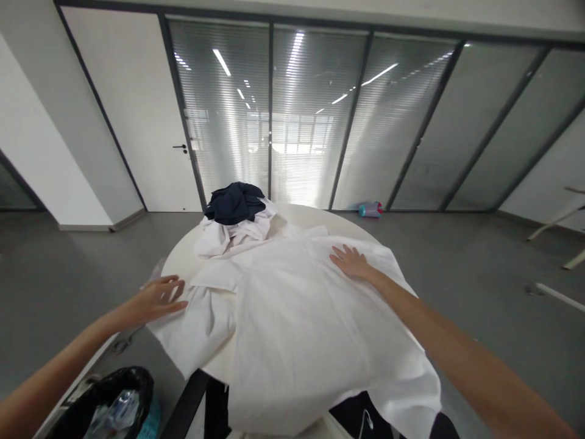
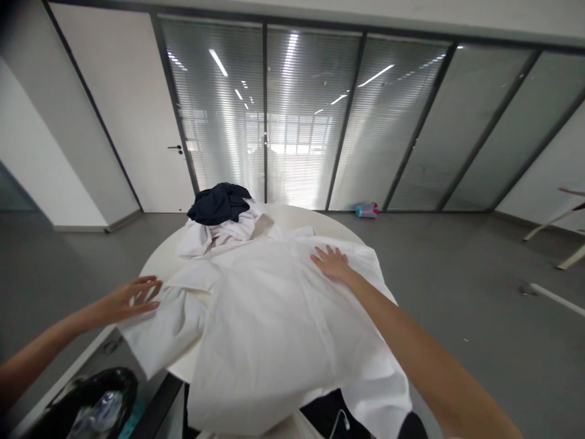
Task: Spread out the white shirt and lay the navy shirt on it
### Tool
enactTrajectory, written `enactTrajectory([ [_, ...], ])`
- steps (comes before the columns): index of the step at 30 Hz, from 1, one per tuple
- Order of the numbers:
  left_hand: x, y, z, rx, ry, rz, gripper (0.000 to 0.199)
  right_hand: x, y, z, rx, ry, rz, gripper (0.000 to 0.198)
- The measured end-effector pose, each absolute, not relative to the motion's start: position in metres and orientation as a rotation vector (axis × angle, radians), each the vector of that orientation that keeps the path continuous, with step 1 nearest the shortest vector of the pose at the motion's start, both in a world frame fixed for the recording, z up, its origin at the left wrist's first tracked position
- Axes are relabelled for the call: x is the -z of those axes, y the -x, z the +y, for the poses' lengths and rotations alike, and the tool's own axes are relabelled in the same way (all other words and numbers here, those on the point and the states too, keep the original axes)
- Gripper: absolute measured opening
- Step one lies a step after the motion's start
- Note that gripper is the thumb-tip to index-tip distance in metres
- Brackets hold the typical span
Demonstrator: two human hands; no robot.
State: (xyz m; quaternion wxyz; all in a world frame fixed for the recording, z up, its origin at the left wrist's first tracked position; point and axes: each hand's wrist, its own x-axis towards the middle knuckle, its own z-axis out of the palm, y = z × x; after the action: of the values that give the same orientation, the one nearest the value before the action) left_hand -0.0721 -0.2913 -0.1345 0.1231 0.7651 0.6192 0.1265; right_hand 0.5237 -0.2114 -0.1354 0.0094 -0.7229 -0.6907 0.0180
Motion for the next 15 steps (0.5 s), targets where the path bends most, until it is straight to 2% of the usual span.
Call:
enactTrajectory([
  [8, 0.157, 0.032, -0.345, -0.670, -2.166, 2.094, 0.058, 0.146, -0.519, -0.216, -0.009, 2.251, -2.152, 0.072],
  [11, 0.156, 0.040, -0.363, -0.837, -1.990, 2.059, 0.072, 0.144, -0.521, -0.218, 0.007, 2.240, -2.167, 0.071],
  [13, 0.151, 0.052, -0.372, -0.847, -1.806, 1.942, 0.085, 0.144, -0.521, -0.219, 0.011, 2.236, -2.167, 0.070],
  [15, 0.139, 0.067, -0.379, -0.814, -1.656, 1.824, 0.089, 0.144, -0.521, -0.220, 0.018, 2.227, -2.166, 0.069],
])
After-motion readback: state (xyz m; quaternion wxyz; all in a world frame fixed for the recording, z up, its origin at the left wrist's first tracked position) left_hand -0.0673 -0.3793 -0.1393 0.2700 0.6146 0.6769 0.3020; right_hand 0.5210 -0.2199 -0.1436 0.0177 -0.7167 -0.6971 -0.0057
